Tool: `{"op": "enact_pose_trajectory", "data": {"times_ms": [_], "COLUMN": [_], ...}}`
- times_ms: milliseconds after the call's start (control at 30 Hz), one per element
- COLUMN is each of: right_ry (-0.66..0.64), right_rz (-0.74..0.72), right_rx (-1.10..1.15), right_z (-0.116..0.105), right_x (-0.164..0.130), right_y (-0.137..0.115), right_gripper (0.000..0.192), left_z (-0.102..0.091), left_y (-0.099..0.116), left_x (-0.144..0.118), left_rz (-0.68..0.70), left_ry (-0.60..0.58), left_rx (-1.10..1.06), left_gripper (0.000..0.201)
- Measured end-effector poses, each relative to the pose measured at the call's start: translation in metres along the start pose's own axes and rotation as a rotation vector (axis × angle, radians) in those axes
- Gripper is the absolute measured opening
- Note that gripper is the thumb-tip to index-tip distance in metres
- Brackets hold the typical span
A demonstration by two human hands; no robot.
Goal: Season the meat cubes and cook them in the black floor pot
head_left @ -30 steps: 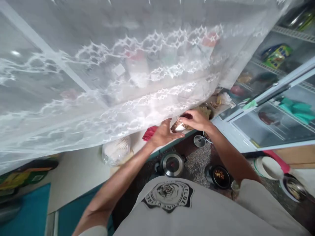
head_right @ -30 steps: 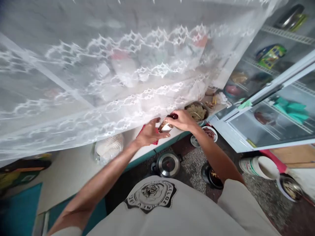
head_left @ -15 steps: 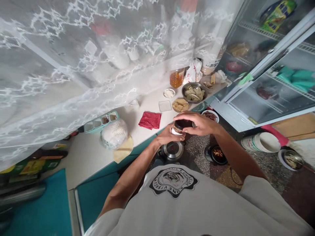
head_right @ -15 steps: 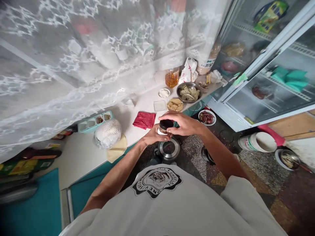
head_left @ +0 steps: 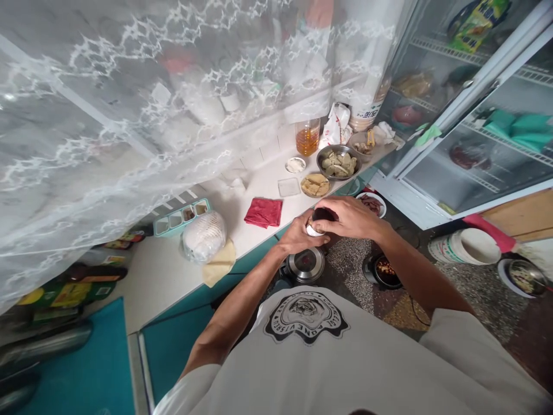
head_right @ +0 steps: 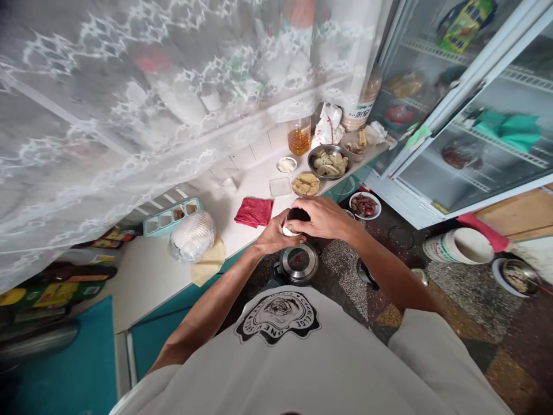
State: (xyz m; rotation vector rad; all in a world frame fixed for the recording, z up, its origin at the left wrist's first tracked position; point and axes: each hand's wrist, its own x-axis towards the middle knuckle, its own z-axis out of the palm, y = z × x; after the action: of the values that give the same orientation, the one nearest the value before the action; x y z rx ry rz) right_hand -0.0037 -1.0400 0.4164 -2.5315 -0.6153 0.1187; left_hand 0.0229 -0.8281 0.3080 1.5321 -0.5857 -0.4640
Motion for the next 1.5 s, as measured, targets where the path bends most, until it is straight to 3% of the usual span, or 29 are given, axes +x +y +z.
{"op": "enact_pose_trajectory", "data": {"times_ms": [67, 133, 200, 233, 300, 367, 467, 567, 667, 733, 900, 1000, 1100, 1233, 1333, 1433, 1500], "right_ry": [-0.061, -0.071, -0.015, 0.017, 0.048, 0.009, -0.059, -0.016, -0.007, -0.053, -0.133, -0.180, -0.226, -0.276, -0.301, -0.291, -0.238], "right_rz": [-0.086, -0.171, -0.141, -0.084, 0.031, 0.036, -0.101, -0.057, 0.018, -0.045, -0.229, -0.248, -0.272, -0.340, -0.378, -0.367, -0.314], "right_rx": [0.013, 0.049, 0.050, 0.031, -0.019, -0.042, -0.012, -0.016, -0.046, -0.032, 0.076, 0.125, 0.184, 0.310, 0.360, 0.336, 0.291], "right_z": [-0.002, -0.002, 0.001, 0.004, 0.008, 0.009, 0.010, 0.012, 0.013, 0.009, 0.000, 0.001, 0.003, 0.001, -0.003, -0.005, -0.003], "right_x": [-0.002, -0.004, -0.005, -0.005, -0.004, -0.003, -0.003, -0.002, 0.001, 0.002, 0.002, 0.001, 0.003, 0.006, 0.006, 0.003, 0.002], "right_y": [0.002, 0.004, 0.003, 0.002, -0.001, -0.002, 0.001, 0.004, 0.003, 0.001, 0.005, 0.011, 0.016, 0.019, 0.014, 0.009, 0.008], "right_gripper": [0.045, 0.072, 0.093, 0.093, 0.072, 0.052, 0.070, 0.083, 0.052, 0.038, 0.050, 0.051, 0.049, 0.048, 0.048, 0.049, 0.061], "left_z": [0.002, 0.002, 0.002, 0.001, 0.000, -0.001, -0.003, -0.004, -0.003, -0.002, -0.003, -0.009, -0.018, -0.022, -0.019, -0.017, -0.017], "left_y": [-0.005, -0.011, -0.016, -0.018, -0.021, -0.023, -0.026, -0.029, -0.031, -0.032, -0.034, -0.036, -0.036, -0.040, -0.046, -0.047, -0.042], "left_x": [0.002, 0.002, 0.003, 0.003, 0.003, 0.002, 0.002, 0.001, 0.001, 0.000, -0.002, -0.004, -0.002, 0.003, 0.005, 0.002, 0.000], "left_rz": [0.024, 0.035, 0.024, 0.014, 0.001, 0.023, 0.074, 0.055, 0.019, 0.040, 0.032, -0.052, -0.190, -0.325, -0.403, -0.449, -0.403], "left_ry": [0.002, 0.016, 0.046, 0.067, 0.097, 0.111, 0.114, 0.111, 0.099, 0.081, -0.079, -0.173, -0.362, -0.651, -0.771, -0.767, -0.649], "left_rx": [-0.017, -0.057, -0.049, -0.023, 0.029, 0.045, 0.034, 0.059, 0.104, 0.071, -0.100, -0.162, -0.274, -0.473, -0.532, -0.581, -0.579], "left_gripper": [0.073, 0.075, 0.074, 0.072, 0.066, 0.063, 0.066, 0.066, 0.066, 0.072, 0.072, 0.067, 0.057, 0.074, 0.089, 0.099, 0.096]}}
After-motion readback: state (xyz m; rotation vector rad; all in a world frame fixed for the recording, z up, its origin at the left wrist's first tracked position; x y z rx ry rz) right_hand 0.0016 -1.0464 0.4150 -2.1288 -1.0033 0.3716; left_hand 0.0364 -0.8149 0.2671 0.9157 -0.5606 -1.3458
